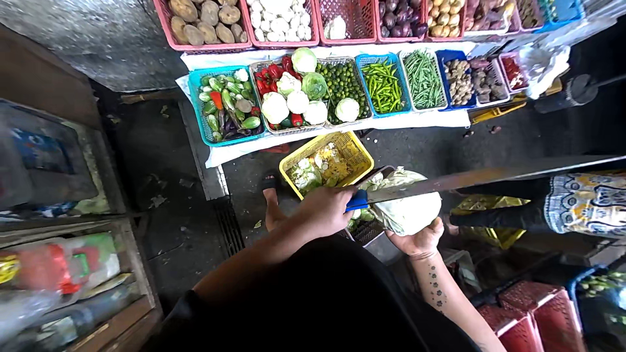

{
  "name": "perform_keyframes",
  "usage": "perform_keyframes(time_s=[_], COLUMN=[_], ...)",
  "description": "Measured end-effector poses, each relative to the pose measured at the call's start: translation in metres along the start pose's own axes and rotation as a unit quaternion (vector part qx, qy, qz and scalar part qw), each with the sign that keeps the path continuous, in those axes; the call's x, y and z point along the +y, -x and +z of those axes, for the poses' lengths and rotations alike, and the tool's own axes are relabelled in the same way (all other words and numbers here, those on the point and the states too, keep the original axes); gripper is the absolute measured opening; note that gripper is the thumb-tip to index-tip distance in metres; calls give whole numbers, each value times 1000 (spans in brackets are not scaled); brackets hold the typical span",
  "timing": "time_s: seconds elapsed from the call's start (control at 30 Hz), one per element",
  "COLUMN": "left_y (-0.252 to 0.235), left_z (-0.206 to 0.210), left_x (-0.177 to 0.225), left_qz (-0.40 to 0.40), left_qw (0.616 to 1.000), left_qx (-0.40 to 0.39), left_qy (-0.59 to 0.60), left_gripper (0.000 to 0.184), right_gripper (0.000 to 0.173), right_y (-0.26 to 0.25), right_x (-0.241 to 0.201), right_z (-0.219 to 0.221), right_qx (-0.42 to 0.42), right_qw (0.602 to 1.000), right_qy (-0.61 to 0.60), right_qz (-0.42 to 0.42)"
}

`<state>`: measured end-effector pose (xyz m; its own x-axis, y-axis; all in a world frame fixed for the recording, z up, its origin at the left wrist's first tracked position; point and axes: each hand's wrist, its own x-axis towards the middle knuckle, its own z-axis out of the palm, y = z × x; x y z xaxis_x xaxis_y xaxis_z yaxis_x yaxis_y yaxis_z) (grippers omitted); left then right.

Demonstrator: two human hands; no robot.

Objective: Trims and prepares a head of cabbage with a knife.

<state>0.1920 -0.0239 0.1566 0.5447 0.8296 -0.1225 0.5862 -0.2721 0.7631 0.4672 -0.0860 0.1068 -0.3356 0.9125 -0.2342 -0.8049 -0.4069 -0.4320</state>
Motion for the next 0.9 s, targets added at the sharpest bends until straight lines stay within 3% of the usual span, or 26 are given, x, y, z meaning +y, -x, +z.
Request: perform_keyframes(time_s=[0.23,0.33,0.43,0.67,0.77,0.9], left_y=[2,9,15,-2,-11,-9], left_z=[13,31,37,18,8,1], left_x=[-6,-41,-64,-12,1,6], left_qz=[34,-35,-95,22,23,-17], left_qw=[998,998,995,997,999,1000], left_qx=[54,57,35,73,30,-25], left_qy=[-20,-8,-5,18,6,4], left_gripper=[19,23,27,17,14,17], right_gripper=[65,71,65,44,37,57], right_y=[6,9,7,2,0,-3], right_x=[6,4,-1,-12,-24,-41], right_z=[5,2,1,-14,-15,-5], right_qx=[-6,-15,-17,-72,-93,-87], right_qw=[999,998,999,994,986,968], right_qy=[-20,-37,-19,76,140,235], right_qz=[31,39,33,30,0,-17])
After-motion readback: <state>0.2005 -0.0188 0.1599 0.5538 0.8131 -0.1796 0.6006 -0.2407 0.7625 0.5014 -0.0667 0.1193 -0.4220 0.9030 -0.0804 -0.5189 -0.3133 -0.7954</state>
